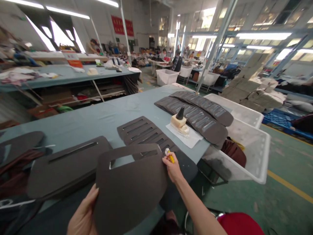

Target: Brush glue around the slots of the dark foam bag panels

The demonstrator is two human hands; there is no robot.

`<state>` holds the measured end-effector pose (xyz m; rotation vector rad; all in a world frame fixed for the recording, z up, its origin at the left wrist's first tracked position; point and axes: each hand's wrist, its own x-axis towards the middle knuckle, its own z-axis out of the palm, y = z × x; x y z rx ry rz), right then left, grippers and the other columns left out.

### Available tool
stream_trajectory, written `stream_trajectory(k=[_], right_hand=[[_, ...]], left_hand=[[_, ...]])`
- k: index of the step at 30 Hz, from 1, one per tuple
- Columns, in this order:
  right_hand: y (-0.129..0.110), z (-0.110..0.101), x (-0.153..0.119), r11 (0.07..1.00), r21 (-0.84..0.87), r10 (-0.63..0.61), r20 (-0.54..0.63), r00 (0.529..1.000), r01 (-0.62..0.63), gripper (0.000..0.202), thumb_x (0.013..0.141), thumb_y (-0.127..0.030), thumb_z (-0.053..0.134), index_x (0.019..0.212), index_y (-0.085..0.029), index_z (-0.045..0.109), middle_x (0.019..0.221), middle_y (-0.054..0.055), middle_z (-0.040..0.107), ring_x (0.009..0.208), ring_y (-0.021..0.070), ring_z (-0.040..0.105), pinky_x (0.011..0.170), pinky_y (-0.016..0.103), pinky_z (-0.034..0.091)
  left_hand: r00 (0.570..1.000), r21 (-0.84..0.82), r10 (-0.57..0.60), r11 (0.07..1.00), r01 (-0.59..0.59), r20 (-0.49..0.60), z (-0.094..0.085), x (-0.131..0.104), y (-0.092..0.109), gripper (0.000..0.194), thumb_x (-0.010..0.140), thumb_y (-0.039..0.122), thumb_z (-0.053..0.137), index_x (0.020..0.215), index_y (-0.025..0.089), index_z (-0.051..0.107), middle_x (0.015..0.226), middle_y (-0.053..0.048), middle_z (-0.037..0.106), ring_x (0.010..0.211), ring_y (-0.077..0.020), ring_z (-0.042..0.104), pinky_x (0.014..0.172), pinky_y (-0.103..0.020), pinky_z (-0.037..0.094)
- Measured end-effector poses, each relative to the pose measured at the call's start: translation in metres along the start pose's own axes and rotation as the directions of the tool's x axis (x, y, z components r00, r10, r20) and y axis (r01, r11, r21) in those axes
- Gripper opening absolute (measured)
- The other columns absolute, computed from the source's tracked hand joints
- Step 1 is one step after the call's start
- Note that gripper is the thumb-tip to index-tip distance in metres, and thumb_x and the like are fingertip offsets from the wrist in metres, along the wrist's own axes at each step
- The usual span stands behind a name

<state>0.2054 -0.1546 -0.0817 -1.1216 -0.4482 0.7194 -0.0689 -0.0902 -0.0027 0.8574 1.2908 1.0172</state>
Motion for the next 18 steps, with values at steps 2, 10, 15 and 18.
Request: stream_trajectory(k=[2, 10, 15, 18], right_hand=[[0.002, -0.06, -0.002, 0.943, -0.323, -0.098, -0.044, 0.994, 0.079, 0.025, 0.072, -0.032, 0.064, 0.083, -0.021, 0.044, 0.077, -0.003, 0.048, 0.069, 0.0124, 0.046, 0.067, 0.024, 0.038], [0.01, -0.206, -0.001, 0.466, -0.872, -0.17, 0.076, 0.982, 0.148, 0.015, 0.08, -0.035, 0.049, 0.084, -0.021, 0.044, 0.073, -0.001, 0.051, 0.06, 0.0141, 0.047, 0.062, 0.025, 0.036], [0.013, -0.22, 0.022, 0.357, -0.916, -0.238, 0.1, 0.966, 0.183, 0.011, 0.083, -0.033, 0.047, 0.085, -0.022, 0.044, 0.069, -0.001, 0.049, 0.058, 0.0144, 0.048, 0.06, 0.024, 0.034], [0.018, -0.222, 0.041, 0.316, -0.93, -0.258, 0.107, 0.96, 0.188, 0.01, 0.082, -0.031, 0.047, 0.085, -0.021, 0.046, 0.069, 0.0, 0.051, 0.059, 0.0152, 0.05, 0.06, 0.024, 0.035]], left_hand=[[0.982, -0.071, -0.174, 0.981, 0.178, 0.07, 0.013, -0.018, -0.037, 0.031, 0.061, 0.035, 0.066, 0.091, 0.027, 0.065, 0.086, 0.001, 0.071, 0.08, -0.0217, 0.066, 0.067, -0.033, 0.056], [0.879, 0.129, -0.353, 0.935, 0.329, 0.319, 0.049, -0.075, -0.19, 0.03, 0.07, 0.04, 0.067, 0.071, 0.019, 0.045, 0.065, 0.005, 0.054, 0.063, -0.0109, 0.053, 0.06, -0.024, 0.046], [0.976, 0.236, -0.144, 0.966, 0.103, 0.161, 0.079, -0.063, -0.224, 0.039, 0.064, 0.044, 0.068, 0.079, 0.022, 0.04, 0.058, 0.008, 0.051, 0.053, -0.0103, 0.051, 0.053, -0.022, 0.039], [0.995, 0.333, -0.016, 0.943, -0.018, 0.1, 0.09, -0.049, -0.233, 0.043, 0.063, 0.046, 0.065, 0.087, 0.022, 0.039, 0.061, 0.006, 0.055, 0.058, -0.0138, 0.056, 0.058, -0.026, 0.042]])
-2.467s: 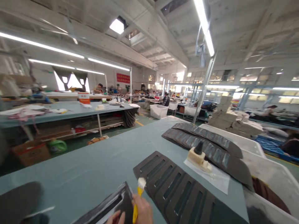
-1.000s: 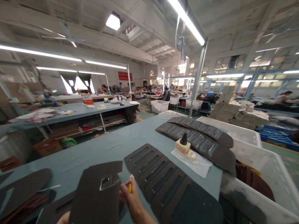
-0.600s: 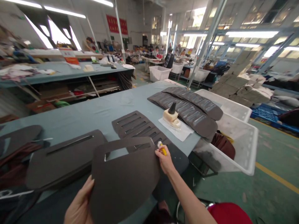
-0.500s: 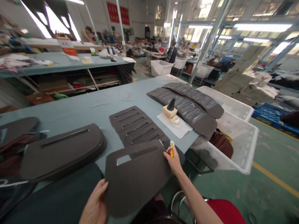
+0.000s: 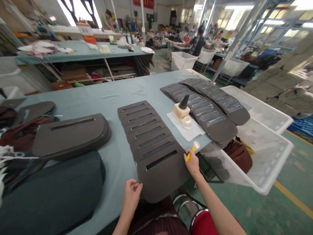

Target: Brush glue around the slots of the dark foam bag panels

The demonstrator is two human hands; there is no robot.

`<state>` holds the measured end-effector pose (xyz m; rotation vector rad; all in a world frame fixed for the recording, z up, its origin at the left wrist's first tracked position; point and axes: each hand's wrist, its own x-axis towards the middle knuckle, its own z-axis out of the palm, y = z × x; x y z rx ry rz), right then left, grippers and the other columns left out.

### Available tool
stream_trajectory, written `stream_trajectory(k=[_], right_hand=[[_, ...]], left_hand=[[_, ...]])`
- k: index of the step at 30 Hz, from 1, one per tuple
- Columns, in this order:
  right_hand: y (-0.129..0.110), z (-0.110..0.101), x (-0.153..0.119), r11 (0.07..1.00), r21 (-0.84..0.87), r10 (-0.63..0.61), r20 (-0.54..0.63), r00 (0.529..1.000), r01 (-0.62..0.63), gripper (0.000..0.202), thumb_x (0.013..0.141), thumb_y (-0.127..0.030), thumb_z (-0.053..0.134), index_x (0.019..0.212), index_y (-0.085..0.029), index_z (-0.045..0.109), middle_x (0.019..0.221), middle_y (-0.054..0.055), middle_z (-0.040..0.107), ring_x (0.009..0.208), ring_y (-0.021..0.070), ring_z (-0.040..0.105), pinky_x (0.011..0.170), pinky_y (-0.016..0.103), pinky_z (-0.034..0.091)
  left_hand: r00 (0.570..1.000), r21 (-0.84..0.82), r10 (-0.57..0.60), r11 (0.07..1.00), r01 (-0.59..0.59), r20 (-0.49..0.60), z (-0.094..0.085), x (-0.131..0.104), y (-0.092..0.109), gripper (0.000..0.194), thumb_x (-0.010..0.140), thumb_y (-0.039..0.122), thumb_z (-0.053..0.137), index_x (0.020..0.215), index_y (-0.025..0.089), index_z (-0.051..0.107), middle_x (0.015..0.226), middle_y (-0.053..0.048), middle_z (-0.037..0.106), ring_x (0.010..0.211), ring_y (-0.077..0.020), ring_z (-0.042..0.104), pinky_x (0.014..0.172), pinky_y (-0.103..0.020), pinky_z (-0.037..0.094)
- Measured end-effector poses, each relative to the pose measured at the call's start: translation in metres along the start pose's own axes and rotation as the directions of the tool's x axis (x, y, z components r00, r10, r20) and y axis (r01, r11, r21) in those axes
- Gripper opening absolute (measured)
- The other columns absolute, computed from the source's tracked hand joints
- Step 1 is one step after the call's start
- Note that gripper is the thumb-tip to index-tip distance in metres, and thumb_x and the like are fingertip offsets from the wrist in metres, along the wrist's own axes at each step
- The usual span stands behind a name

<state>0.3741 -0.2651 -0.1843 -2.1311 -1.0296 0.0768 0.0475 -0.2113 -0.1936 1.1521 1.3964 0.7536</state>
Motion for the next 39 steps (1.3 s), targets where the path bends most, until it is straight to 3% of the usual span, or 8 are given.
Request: stream_trajectory(k=[5, 11, 17, 27, 32, 39], right_hand=[[0.008, 0.016, 0.018, 0.996, -0.084, -0.023, 0.049, 0.999, 0.027, 0.012, 0.081, -0.03, 0.048, 0.087, -0.02, 0.05, 0.07, 0.0, 0.053, 0.061, 0.0156, 0.051, 0.059, 0.024, 0.033], [0.01, 0.024, 0.024, 0.976, -0.212, -0.015, 0.134, 0.991, 0.043, 0.008, 0.084, -0.024, 0.05, 0.09, -0.019, 0.052, 0.068, -0.001, 0.052, 0.058, 0.0129, 0.047, 0.056, 0.022, 0.026], [0.008, 0.025, 0.024, 0.957, -0.289, 0.025, 0.168, 0.986, 0.025, 0.009, 0.087, -0.023, 0.053, 0.093, -0.018, 0.052, 0.065, -0.003, 0.048, 0.055, 0.0104, 0.04, 0.055, 0.022, 0.02], [0.005, 0.029, 0.026, 0.919, -0.393, 0.044, 0.184, 0.982, 0.032, 0.012, 0.086, -0.026, 0.057, 0.093, -0.018, 0.053, 0.067, -0.002, 0.047, 0.054, 0.0102, 0.039, 0.052, 0.024, 0.017], [0.004, 0.031, 0.026, 0.918, -0.381, -0.036, 0.189, 0.981, 0.107, 0.009, 0.085, -0.02, 0.056, 0.093, -0.018, 0.052, 0.072, -0.002, 0.048, 0.059, 0.0102, 0.04, 0.053, 0.024, 0.017], [0.008, 0.029, 0.032, 0.938, -0.341, 0.007, 0.201, 0.98, 0.063, 0.01, 0.084, -0.022, 0.057, 0.093, -0.018, 0.052, 0.07, -0.002, 0.049, 0.056, 0.0096, 0.038, 0.054, 0.023, 0.019]], left_hand=[[0.993, 0.304, 0.103, 0.949, -0.084, -0.049, 0.008, 0.005, 0.002, 0.043, 0.073, 0.045, 0.054, 0.106, 0.022, 0.037, 0.067, 0.004, 0.058, 0.064, -0.0185, 0.06, 0.065, -0.032, 0.044], [0.986, 0.531, 0.155, 0.832, -0.163, 0.059, 0.009, -0.002, 0.015, 0.042, 0.082, 0.039, 0.04, 0.122, 0.025, 0.044, 0.077, 0.001, 0.058, 0.068, -0.0183, 0.06, 0.068, -0.032, 0.042], [0.988, 0.487, 0.154, 0.861, -0.146, 0.024, 0.004, 0.003, 0.012, 0.042, 0.08, 0.038, 0.043, 0.119, 0.024, 0.053, 0.079, -0.001, 0.063, 0.074, -0.0187, 0.062, 0.071, -0.031, 0.044], [0.984, 0.463, 0.175, 0.871, -0.167, 0.026, 0.002, 0.002, 0.014, 0.039, 0.081, 0.035, 0.044, 0.116, 0.023, 0.054, 0.077, -0.001, 0.063, 0.069, -0.0161, 0.062, 0.068, -0.028, 0.044], [0.985, 0.448, 0.174, 0.879, -0.163, 0.017, 0.003, 0.003, 0.014, 0.039, 0.079, 0.034, 0.046, 0.115, 0.022, 0.054, 0.075, 0.0, 0.061, 0.066, -0.0158, 0.06, 0.068, -0.029, 0.045], [0.984, 0.417, 0.175, 0.893, -0.168, 0.021, 0.003, 0.0, 0.014, 0.038, 0.081, 0.038, 0.045, 0.114, 0.022, 0.054, 0.076, 0.0, 0.061, 0.067, -0.0153, 0.061, 0.069, -0.029, 0.046]])
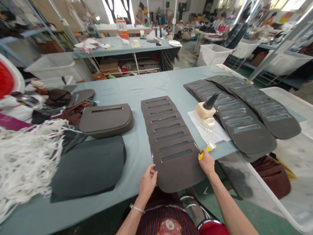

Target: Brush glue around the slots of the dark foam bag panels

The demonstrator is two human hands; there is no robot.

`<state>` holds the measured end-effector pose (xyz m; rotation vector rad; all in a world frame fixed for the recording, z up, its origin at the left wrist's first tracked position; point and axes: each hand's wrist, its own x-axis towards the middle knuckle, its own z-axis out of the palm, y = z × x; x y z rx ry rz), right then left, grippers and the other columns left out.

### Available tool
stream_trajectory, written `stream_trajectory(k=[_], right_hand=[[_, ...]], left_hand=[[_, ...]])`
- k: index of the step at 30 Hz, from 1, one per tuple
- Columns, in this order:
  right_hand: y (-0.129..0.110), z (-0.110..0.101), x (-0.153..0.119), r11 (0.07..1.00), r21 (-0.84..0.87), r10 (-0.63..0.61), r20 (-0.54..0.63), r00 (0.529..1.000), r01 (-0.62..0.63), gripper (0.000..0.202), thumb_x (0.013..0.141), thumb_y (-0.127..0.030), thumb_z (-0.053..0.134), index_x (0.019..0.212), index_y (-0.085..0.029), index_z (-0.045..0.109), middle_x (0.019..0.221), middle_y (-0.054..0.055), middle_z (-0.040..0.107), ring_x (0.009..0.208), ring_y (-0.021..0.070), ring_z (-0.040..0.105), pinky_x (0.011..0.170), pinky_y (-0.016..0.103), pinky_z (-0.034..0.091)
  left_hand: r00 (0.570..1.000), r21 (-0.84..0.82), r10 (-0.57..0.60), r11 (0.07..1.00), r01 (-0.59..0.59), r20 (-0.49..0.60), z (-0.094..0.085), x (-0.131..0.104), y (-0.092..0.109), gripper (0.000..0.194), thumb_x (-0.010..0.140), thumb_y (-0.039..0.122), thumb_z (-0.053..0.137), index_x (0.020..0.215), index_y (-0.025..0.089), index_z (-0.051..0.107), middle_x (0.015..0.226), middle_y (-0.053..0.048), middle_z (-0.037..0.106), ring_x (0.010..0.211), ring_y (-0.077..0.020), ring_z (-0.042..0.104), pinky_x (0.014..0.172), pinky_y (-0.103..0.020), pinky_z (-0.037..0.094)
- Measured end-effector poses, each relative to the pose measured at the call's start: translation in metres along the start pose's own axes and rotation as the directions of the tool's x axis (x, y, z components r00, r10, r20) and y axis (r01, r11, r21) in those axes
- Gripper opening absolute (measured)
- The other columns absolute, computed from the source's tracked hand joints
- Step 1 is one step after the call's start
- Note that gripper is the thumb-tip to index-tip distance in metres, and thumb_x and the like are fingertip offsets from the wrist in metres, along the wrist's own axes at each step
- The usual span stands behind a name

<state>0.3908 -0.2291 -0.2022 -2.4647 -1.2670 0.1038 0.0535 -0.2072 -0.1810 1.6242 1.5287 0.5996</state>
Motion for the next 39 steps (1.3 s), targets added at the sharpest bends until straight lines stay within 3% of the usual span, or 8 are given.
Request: stream_trajectory(k=[5, 11, 16, 39], right_hand=[[-0.001, -0.003, 0.0, 1.0, -0.005, 0.019, 0.032, 0.999, -0.019, 0.011, 0.086, -0.024, 0.056, 0.094, -0.019, 0.051, 0.068, -0.002, 0.048, 0.057, 0.0104, 0.038, 0.054, 0.023, 0.019], [-0.003, -0.005, -0.001, 0.997, -0.027, -0.066, 0.036, 0.997, 0.067, 0.009, 0.086, -0.018, 0.054, 0.094, -0.018, 0.05, 0.075, -0.001, 0.052, 0.06, 0.0102, 0.04, 0.054, 0.024, 0.017], [0.002, -0.008, -0.002, 0.997, -0.03, -0.063, 0.064, 0.996, 0.066, 0.014, 0.082, -0.015, 0.057, 0.094, -0.019, 0.05, 0.076, -0.001, 0.053, 0.058, 0.0096, 0.04, 0.053, 0.024, 0.017], [0.006, -0.012, -0.007, 0.996, 0.035, -0.085, 0.065, 0.994, 0.082, 0.013, 0.082, -0.014, 0.05, 0.092, -0.021, 0.047, 0.077, -0.001, 0.056, 0.063, 0.0125, 0.049, 0.054, 0.023, 0.021]], left_hand=[[1.0, 0.018, -0.013, 1.0, 0.014, -0.026, 0.003, 0.001, -0.001, 0.035, 0.08, 0.035, 0.046, 0.111, 0.022, 0.054, 0.075, 0.001, 0.061, 0.065, -0.0143, 0.061, 0.068, -0.028, 0.046], [1.0, 0.106, -0.007, 0.994, 0.01, -0.03, 0.008, 0.004, 0.0, 0.035, 0.079, 0.03, 0.045, 0.112, 0.021, 0.052, 0.071, 0.002, 0.059, 0.065, -0.015, 0.059, 0.067, -0.028, 0.044], [1.0, 0.155, 0.008, 0.988, -0.008, 0.002, 0.009, 0.004, -0.002, 0.035, 0.079, 0.031, 0.043, 0.112, 0.022, 0.05, 0.068, 0.003, 0.059, 0.063, -0.0157, 0.058, 0.065, -0.028, 0.042], [1.0, 0.132, -0.009, 0.991, 0.006, 0.024, 0.009, 0.001, -0.003, 0.036, 0.08, 0.039, 0.044, 0.112, 0.023, 0.049, 0.071, 0.003, 0.059, 0.065, -0.0163, 0.059, 0.067, -0.03, 0.044]])
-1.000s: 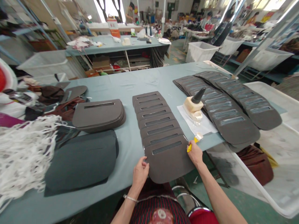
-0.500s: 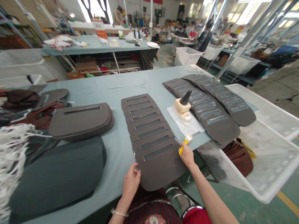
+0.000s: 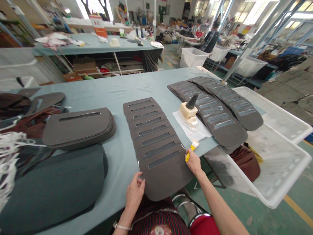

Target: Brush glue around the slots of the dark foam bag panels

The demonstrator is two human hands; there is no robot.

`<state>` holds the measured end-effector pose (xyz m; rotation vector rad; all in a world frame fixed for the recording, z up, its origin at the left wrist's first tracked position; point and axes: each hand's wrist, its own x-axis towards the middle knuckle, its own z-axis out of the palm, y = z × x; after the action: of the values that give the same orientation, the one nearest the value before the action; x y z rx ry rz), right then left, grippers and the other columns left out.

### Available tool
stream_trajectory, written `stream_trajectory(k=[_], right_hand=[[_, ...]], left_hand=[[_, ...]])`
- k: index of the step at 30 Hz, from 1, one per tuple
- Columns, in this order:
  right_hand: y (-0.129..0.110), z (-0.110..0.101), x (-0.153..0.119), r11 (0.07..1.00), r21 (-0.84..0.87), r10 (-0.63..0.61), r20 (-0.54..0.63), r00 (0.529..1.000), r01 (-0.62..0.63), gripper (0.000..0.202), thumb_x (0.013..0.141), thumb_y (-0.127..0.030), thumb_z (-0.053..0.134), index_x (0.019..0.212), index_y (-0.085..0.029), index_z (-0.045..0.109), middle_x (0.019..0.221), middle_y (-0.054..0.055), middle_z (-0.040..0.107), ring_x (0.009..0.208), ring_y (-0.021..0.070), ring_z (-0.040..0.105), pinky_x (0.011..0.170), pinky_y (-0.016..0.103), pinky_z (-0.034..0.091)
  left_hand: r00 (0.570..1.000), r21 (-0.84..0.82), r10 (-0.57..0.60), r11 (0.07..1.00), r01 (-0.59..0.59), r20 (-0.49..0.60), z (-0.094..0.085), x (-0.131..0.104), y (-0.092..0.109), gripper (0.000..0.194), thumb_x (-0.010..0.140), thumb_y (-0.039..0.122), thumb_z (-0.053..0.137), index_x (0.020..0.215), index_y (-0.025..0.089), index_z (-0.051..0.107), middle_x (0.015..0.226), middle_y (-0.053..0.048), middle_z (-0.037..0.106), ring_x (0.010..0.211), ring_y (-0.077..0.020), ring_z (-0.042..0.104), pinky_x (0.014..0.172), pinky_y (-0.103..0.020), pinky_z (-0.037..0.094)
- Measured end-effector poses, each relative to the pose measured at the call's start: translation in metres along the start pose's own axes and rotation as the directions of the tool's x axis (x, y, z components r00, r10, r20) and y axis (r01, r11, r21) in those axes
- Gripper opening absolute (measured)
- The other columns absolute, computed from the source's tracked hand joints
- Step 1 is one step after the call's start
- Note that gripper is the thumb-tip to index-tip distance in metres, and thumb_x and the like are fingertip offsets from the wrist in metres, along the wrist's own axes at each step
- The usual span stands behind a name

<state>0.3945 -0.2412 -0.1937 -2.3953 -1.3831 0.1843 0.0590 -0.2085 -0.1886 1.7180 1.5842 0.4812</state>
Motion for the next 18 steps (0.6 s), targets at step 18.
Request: stream_trajectory(k=[18], right_hand=[[0.008, 0.011, 0.005, 0.999, -0.031, -0.017, -0.022, 1.0, 0.016, 0.016, 0.079, -0.011, 0.053, 0.092, -0.019, 0.049, 0.07, -0.002, 0.049, 0.058, 0.0102, 0.038, 0.054, 0.024, 0.016]], left_hand=[[1.0, -0.079, 0.028, 0.996, -0.028, 0.009, 0.001, 0.0, -0.01, 0.037, 0.081, 0.04, 0.046, 0.114, 0.022, 0.051, 0.072, 0.002, 0.059, 0.068, -0.0169, 0.058, 0.072, -0.032, 0.044]])
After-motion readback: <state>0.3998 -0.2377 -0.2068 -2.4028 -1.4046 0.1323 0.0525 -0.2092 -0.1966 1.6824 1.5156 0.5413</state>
